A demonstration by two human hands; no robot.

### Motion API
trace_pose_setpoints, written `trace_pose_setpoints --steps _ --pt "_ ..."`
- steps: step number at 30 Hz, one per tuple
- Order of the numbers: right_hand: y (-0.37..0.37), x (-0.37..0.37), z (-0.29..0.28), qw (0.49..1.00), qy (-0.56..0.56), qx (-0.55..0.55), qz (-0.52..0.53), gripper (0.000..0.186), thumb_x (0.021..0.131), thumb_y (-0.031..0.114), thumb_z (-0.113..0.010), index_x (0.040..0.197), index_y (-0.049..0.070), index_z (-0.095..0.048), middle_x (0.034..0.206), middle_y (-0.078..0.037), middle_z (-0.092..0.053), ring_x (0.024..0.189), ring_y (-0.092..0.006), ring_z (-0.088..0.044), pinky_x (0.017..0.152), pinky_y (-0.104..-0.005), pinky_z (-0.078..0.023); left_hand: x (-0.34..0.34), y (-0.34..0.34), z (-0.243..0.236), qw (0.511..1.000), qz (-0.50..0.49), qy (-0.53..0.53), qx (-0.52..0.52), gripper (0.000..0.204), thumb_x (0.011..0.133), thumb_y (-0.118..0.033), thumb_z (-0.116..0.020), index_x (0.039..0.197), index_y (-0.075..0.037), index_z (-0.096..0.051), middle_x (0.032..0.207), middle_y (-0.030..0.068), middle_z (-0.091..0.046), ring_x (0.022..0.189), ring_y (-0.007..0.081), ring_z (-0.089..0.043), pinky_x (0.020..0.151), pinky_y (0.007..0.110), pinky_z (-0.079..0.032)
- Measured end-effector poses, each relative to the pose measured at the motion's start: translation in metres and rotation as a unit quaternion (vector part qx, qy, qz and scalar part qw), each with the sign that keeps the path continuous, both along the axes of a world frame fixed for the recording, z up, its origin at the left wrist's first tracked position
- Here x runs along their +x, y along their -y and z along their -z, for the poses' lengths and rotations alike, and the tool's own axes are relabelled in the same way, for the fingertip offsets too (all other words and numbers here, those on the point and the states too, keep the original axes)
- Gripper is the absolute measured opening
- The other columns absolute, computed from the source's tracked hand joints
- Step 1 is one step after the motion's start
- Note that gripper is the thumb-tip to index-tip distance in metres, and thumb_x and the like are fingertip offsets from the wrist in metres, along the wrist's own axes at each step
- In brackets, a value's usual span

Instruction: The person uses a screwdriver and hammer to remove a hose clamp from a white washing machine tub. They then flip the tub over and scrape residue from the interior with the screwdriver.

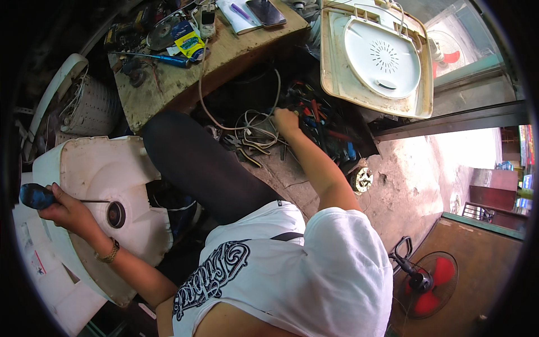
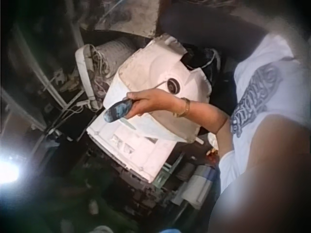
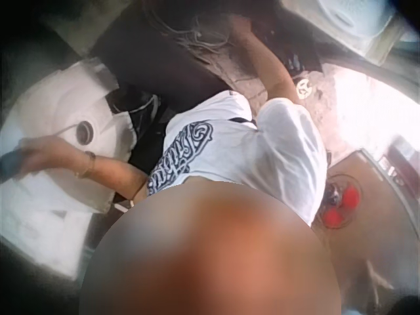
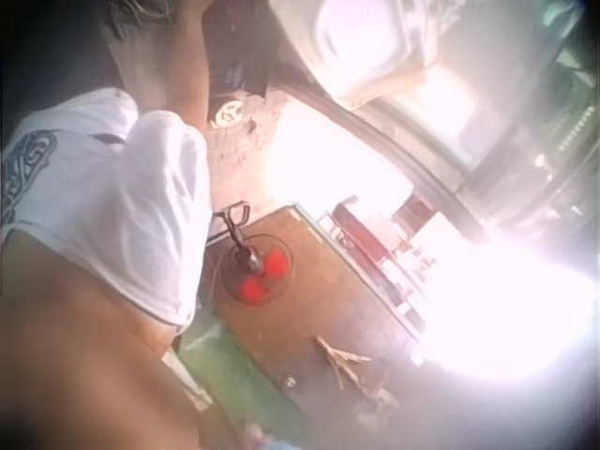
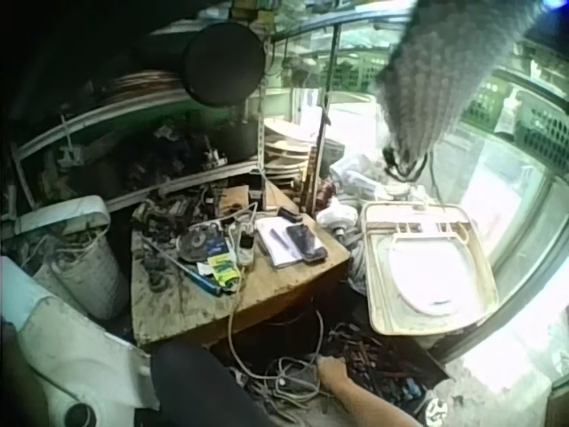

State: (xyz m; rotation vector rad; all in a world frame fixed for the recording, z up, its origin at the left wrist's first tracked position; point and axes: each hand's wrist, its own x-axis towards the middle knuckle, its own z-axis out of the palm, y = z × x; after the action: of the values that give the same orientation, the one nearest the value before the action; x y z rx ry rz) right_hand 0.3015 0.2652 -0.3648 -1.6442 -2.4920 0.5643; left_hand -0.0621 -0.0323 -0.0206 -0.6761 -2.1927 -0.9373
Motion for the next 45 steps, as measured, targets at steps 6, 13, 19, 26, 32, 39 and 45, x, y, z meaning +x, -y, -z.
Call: trace_pose_setpoints --steps 6,13,19,26,32,39,45 --pt "-0.028 0.07 -0.023 0.987 -0.103 0.119 -0.023 0.014 0.085 0.01 -0.057 0.092 0.0 -0.064 0.087 -0.019 -0.07 0.078 -0.0393 -0.069 0.072 -0.0472 -0.055 0.004 -0.003 0.005 1.0 0.017 -0.014 0.012 0.045 0.1 -0.024 -0.06 0.12 0.009 -0.038 0.111 0.0255 -0.061 0.104 0.0354 -0.066 0.089 0.042 -0.051" --pt "-0.065 0.119 -0.015 0.973 0.049 0.224 -0.022 0.024 0.087 0.011 -0.061 0.11 0.003 -0.064 0.108 -0.017 -0.065 0.1 -0.0366 -0.065 0.086 -0.0443 -0.051 0.015 -0.01 -0.003 0.999 0.022 -0.021 0.011 0.036 0.1 -0.016 -0.057 0.118 0.008 -0.038 0.105 0.0239 -0.064 0.098 0.0372 -0.067 0.085 0.045 -0.052" --pt "-0.101 0.143 0.033 0.874 0.461 0.016 -0.153 0.043 0.09 0.023 -0.062 0.132 0.015 -0.058 0.127 -0.008 -0.062 0.113 -0.0338 -0.062 0.086 -0.0502 -0.053 0.011 -0.004 0.0 0.998 0.049 -0.031 0.031 0.035 0.1 -0.015 -0.056 0.118 0.009 -0.038 0.098 0.0213 -0.064 0.091 0.0368 -0.068 0.08 0.044 -0.053" --pt "-0.08 0.129 0.009 0.845 0.516 -0.097 -0.105 0.025 0.083 0.019 -0.065 0.106 0.014 -0.072 0.111 -0.009 -0.071 0.104 -0.0283 -0.07 0.082 -0.0436 -0.057 0.009 -0.007 0.011 0.998 0.045 -0.038 -0.005 0.041 0.1 -0.02 -0.056 0.13 0.0 -0.037 0.107 0.0157 -0.062 0.095 0.0311 -0.059 0.101 0.046 -0.031" --pt "-0.005 0.198 -0.055 0.923 0.381 -0.057 0.0 0.018 0.083 0.018 -0.068 0.096 0.007 -0.073 0.102 -0.017 -0.073 0.097 -0.0334 -0.071 0.079 -0.0425 -0.058 0.019 -0.005 0.009 0.997 0.07 -0.005 0.013 0.045 0.1 -0.023 -0.056 0.132 0.002 -0.036 0.113 0.0155 -0.06 0.1 0.0302 -0.055 0.1 0.045 -0.031" --pt "0.058 0.242 -0.066 0.984 0.141 0.097 0.058 0.028 0.084 0.019 -0.07 0.104 0.003 -0.058 0.097 -0.02 -0.068 0.089 -0.0418 -0.066 0.073 -0.0504 -0.053 0.027 -0.002 0.01 0.991 0.117 -0.024 0.067 0.035 0.102 -0.019 -0.055 0.125 0.003 -0.041 0.11 0.0166 -0.061 0.099 0.0256 -0.059 0.095 0.039 -0.042" --pt "0.089 0.253 -0.043 0.985 -0.045 0.095 0.134 0.03 0.083 0.013 -0.07 0.111 0.009 -0.059 0.1 -0.017 -0.068 0.095 -0.0403 -0.065 0.079 -0.0465 -0.051 0.023 -0.001 -0.001 0.938 0.274 0.061 0.202 0.037 0.097 -0.01 -0.063 0.123 0.001 -0.04 0.106 0.0123 -0.06 0.091 0.0175 -0.061 0.085 0.031 -0.049"
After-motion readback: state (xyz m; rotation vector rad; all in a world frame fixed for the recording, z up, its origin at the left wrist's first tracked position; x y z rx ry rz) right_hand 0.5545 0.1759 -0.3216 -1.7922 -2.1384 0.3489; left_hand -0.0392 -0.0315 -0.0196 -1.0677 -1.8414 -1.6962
